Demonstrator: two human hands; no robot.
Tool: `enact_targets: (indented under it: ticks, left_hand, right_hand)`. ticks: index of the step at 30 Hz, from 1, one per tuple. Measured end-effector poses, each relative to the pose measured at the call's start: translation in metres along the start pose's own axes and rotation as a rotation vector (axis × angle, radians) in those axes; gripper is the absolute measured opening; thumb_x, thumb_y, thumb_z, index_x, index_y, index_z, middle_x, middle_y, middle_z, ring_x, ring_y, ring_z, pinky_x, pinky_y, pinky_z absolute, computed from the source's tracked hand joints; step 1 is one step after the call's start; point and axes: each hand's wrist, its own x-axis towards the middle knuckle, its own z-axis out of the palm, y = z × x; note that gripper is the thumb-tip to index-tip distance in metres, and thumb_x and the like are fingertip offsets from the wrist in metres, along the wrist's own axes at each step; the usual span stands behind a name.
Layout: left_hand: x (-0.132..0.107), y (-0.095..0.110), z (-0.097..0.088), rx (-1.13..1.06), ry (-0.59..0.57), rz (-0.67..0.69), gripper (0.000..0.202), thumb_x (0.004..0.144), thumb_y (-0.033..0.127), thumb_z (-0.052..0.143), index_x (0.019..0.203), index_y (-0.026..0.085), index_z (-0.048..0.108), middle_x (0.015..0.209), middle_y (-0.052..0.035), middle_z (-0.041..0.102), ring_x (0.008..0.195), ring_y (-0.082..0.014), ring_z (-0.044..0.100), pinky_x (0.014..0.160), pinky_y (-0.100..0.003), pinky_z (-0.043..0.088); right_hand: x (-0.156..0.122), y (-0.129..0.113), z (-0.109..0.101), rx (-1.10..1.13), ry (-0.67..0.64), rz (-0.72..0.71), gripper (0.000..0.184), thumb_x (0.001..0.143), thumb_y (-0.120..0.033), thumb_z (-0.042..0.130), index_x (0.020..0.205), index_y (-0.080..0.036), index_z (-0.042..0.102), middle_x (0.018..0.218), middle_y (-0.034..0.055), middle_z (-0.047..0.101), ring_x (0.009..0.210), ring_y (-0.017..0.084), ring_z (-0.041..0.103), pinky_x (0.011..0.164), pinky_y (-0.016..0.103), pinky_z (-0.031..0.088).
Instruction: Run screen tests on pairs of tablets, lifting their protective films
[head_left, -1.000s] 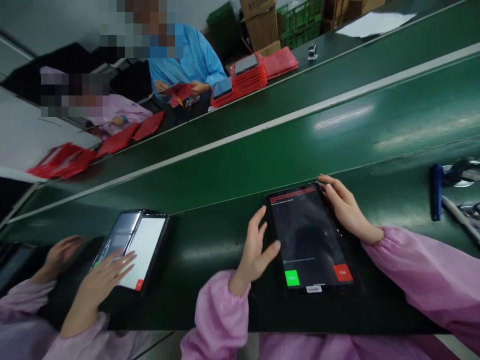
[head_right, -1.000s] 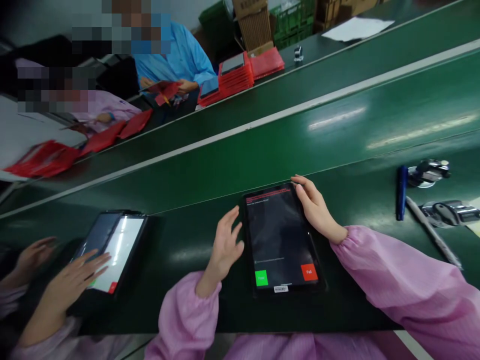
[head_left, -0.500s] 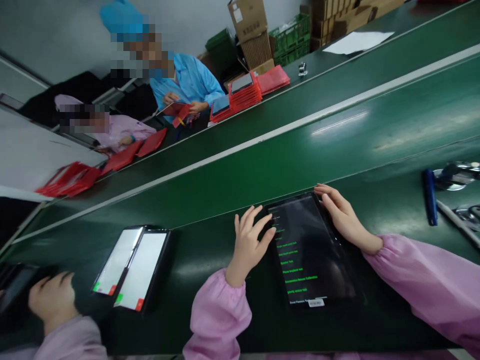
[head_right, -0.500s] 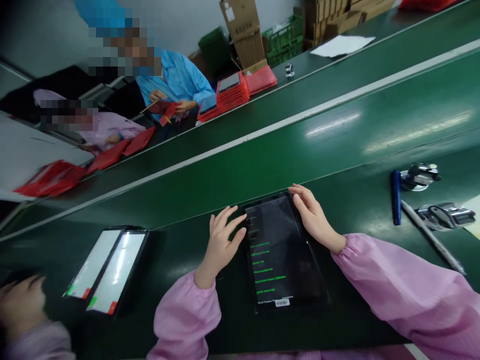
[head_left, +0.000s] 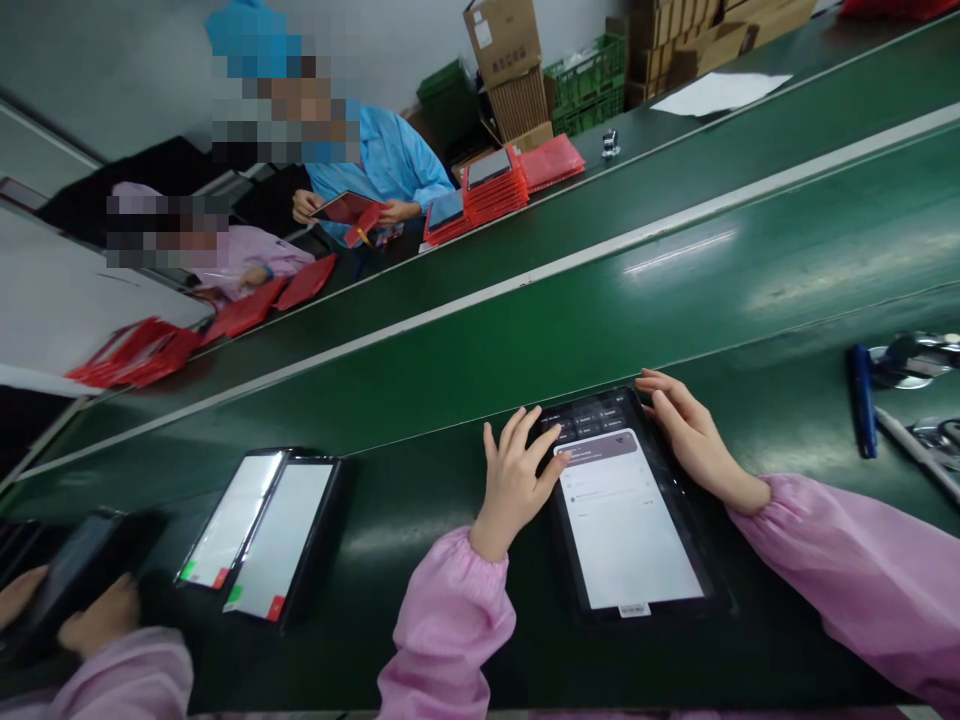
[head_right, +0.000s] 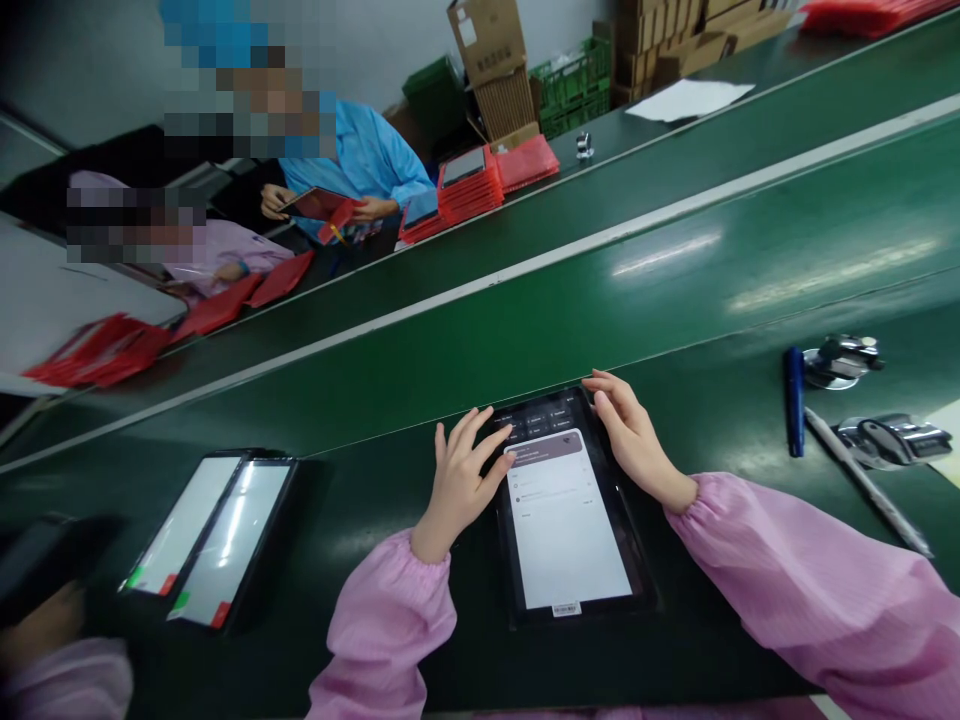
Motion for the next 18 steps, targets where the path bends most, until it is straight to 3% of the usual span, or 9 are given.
enact_targets:
  ticks: [11, 14, 18]
  left_hand:
    - [0.002, 0.0, 0.0, 0.015, -0.004, -0.011, 0.033, 0.105, 0.039, 0.057, 0.134, 0.031, 0.071, 0.15, -0.0123, 0.063, 0.146, -0.0363, 0.052, 0.121, -0.075, 0.034]
    - [0.01, 0.006, -0.023, -0.068, -0.041, 0.0, 0.028, 0.103, 0.04, 0.06, 0.126, 0.031, 0.075, 0.14, -0.0106, 0.069, 0.136, -0.0326, 0.061, 0.122, -0.074, 0.032]
    - [0.008, 0.034, -0.081, -0.421, 0.094, 0.294, 0.034, 0.101, 0.056, 0.062, 0.107, 0.027, 0.079, 0.1, -0.0033, 0.078, 0.099, -0.0197, 0.076, 0.131, -0.061, 0.025]
  right_hand:
    - [-0.007, -0.001, -0.008, -0.048, -0.004, 0.017, 0.052, 0.096, -0.077, 0.056, 0.116, -0.031, 0.071, 0.145, 0.008, 0.059, 0.126, 0.03, 0.064, 0.101, 0.048, 0.062]
    - [-0.006, -0.001, -0.008, -0.072, 0.007, 0.0, 0.055, 0.093, -0.079, 0.057, 0.113, -0.03, 0.073, 0.141, 0.0094, 0.062, 0.127, 0.031, 0.064, 0.1, 0.048, 0.062]
    - [-0.004, -0.002, -0.008, -0.091, 0.025, -0.031, 0.058, 0.088, -0.082, 0.061, 0.108, -0.029, 0.075, 0.132, 0.0106, 0.067, 0.122, 0.032, 0.067, 0.096, 0.046, 0.064]
